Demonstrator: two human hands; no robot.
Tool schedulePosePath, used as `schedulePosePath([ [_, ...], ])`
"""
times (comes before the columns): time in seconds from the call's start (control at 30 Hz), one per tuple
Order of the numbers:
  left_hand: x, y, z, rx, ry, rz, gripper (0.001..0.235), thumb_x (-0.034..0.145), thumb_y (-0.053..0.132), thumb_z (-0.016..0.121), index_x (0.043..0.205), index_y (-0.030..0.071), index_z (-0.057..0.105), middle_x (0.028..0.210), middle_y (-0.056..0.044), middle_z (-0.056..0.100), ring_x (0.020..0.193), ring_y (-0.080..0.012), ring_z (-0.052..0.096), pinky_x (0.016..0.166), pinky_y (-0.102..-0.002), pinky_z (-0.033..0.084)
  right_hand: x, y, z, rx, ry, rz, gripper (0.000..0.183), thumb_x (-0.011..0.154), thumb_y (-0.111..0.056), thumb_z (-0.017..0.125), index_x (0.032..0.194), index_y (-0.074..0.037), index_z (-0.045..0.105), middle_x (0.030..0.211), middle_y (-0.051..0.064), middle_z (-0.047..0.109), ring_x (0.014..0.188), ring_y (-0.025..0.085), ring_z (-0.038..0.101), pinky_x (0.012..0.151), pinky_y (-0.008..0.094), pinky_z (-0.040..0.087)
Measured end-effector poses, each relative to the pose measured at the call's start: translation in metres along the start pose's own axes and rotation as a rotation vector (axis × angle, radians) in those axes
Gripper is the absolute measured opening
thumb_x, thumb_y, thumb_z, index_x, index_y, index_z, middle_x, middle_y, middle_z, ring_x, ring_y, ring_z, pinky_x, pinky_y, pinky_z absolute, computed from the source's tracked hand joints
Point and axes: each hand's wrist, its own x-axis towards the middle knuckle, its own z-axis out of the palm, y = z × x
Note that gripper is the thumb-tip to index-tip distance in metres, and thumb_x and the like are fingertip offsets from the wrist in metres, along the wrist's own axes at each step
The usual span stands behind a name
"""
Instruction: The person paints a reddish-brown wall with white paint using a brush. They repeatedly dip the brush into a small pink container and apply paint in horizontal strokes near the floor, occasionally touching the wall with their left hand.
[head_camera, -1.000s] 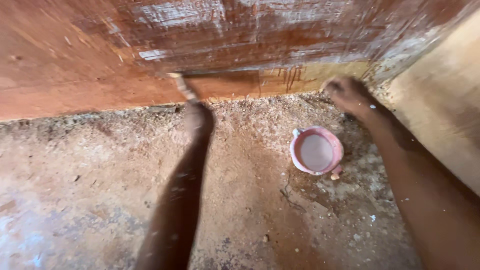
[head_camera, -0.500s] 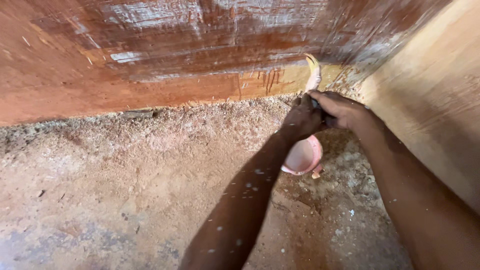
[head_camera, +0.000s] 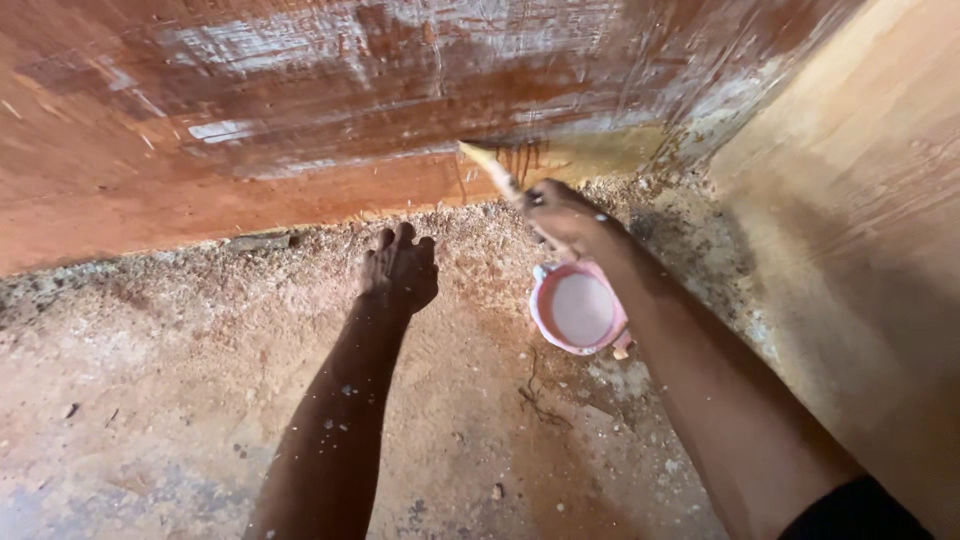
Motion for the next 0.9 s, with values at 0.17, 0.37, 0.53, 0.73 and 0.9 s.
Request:
schedulePosePath([
  [0.17,0.019,0.016,0.000,-0.072,0.064,0.078,0.036,0.092,0.025,0.065,0.127,0.013,0.065,0.144,-0.016,0.046,0.132,-0.0362,0.046,0.102,-0.056,0.049,0.021,0.091,-0.088,0.381,0.383,0.036,0.023,0.106,-0.027,0.058,0.110,-0.007,0.068,0.079,0.006,0.066,0.055,0.015,0.059,0.044,0.033,0.048],
  [0.37,0.038,0.042,0.011,-0.081,0.122,0.194,0.034,0.095,0.030,0.064,0.124,0.013,0.066,0.141,-0.014,0.050,0.131,-0.0344,0.049,0.098,-0.054,0.053,0.014,0.210,-0.171,0.854,0.686,0.127,0.007,0.095,-0.001,0.053,0.100,-0.002,0.056,0.068,0.010,0.055,0.048,0.025,0.055,0.038,0.042,0.039],
  [0.53,0.038,0.040,0.014,-0.075,0.094,0.216,0.034,0.093,0.029,0.065,0.123,0.014,0.065,0.140,-0.015,0.050,0.127,-0.0347,0.050,0.090,-0.052,0.057,0.037,0.178,-0.127,0.903,0.569,-0.050,0.017,0.097,-0.005,0.059,0.112,-0.004,0.052,0.080,0.006,0.063,0.058,0.020,0.068,0.046,0.034,0.057],
  [0.73,0.027,0.003,0.025,-0.062,0.074,0.130,0.029,0.093,0.026,0.066,0.119,0.015,0.068,0.132,-0.014,0.059,0.125,-0.0333,0.055,0.093,-0.051,0.057,0.039,0.017,0.029,0.391,0.243,-0.004,0.023,0.100,-0.013,0.056,0.122,-0.003,0.056,0.084,0.011,0.067,0.054,0.017,0.061,0.040,0.027,0.050],
  [0.9,0.022,-0.020,0.023,-0.038,-0.109,-0.020,0.035,0.103,0.021,0.052,0.136,0.015,0.061,0.125,-0.016,0.066,0.109,-0.0315,0.069,0.089,-0.046,0.065,-0.020,-0.061,0.110,0.068,-0.168,-0.097,0.031,0.100,-0.015,0.056,0.129,-0.005,0.058,0.084,0.012,0.069,0.050,0.012,0.054,0.037,0.021,0.041],
])
